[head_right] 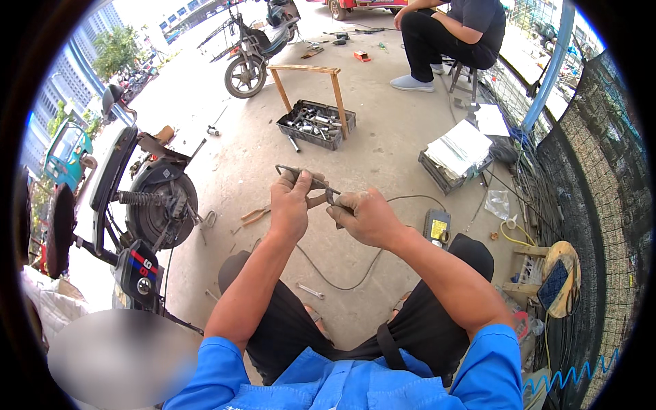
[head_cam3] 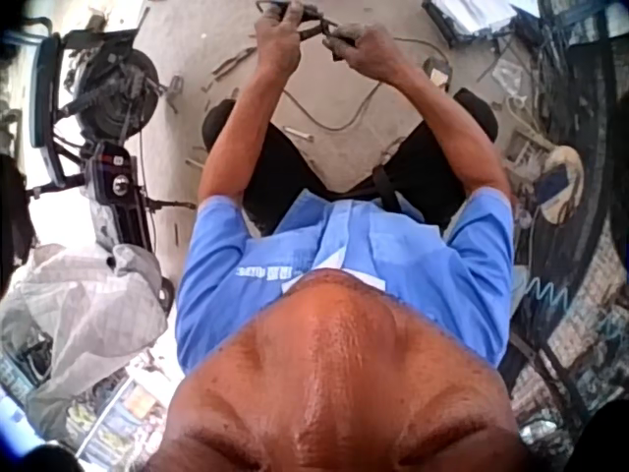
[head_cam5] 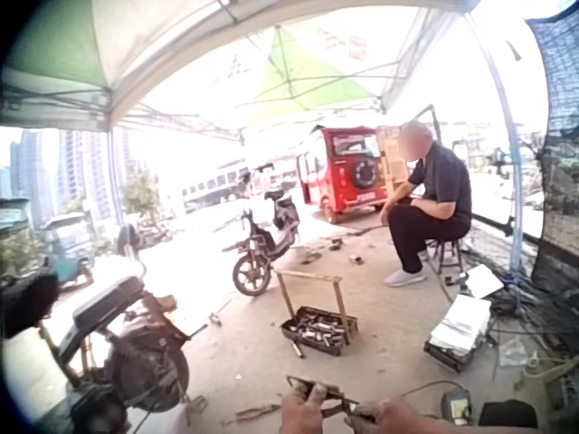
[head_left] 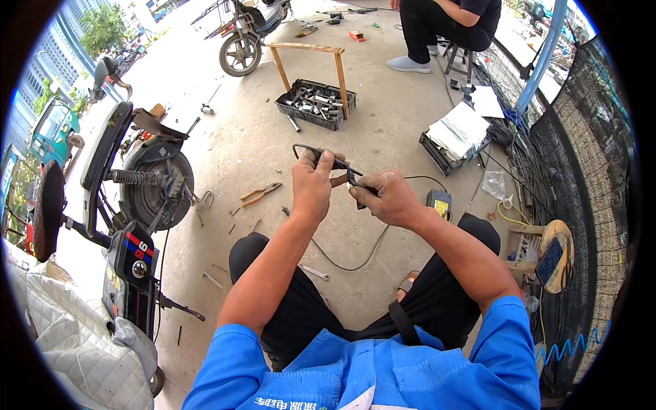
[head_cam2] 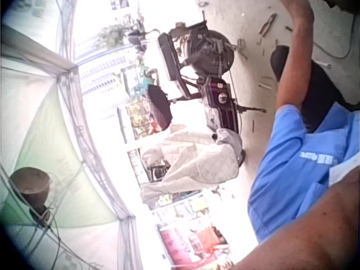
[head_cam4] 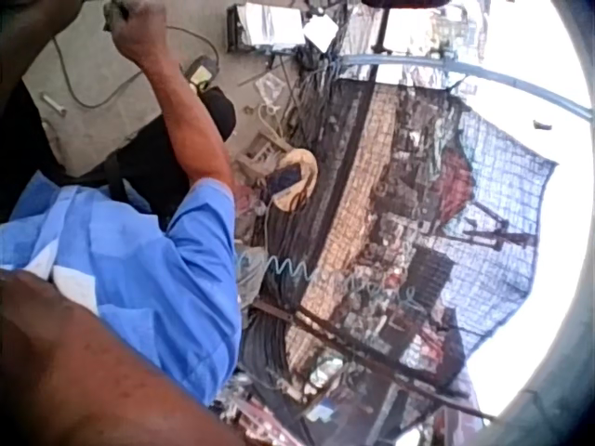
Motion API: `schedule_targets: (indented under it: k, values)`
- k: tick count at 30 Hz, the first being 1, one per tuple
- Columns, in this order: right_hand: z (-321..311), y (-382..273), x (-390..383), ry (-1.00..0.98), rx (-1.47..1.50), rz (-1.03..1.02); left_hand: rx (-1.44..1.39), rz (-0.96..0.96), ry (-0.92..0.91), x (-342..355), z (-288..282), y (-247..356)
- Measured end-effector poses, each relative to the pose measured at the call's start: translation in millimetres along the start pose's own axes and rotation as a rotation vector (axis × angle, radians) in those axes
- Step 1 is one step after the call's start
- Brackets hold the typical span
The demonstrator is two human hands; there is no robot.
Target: The person walks through a cluttered outdoor workshop area carrying a power tool, then sits on the ground to work on a scooter. They use pliers to strip the insulation from the ends of two black wires and twist the exposed copper strands together.
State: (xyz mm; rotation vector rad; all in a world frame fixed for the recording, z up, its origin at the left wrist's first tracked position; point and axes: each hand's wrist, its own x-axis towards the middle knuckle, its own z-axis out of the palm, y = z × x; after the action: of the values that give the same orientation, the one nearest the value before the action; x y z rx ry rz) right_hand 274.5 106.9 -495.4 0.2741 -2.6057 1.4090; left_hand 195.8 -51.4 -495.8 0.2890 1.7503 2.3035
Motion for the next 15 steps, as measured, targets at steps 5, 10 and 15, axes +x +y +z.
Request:
schedule_targets:
  k: [5, 10, 15]
  values:
    - [-22.8, 4.9, 8.8, 0.169, 0.283, 0.176, 0.029, 0.048, -0.05, 5.4, -5.7, -6.8]
    - [-26.7, 24.9, 19.9, 0.337, 0.261, 0.23, -0.085, 0.073, -0.159, 7.6, -0.7, -13.1]
    - [-19.7, 37.1, 26.6, 0.237, 0.104, 0.297, -0.1, 0.171, -0.275, 8.2, 3.5, -10.9]
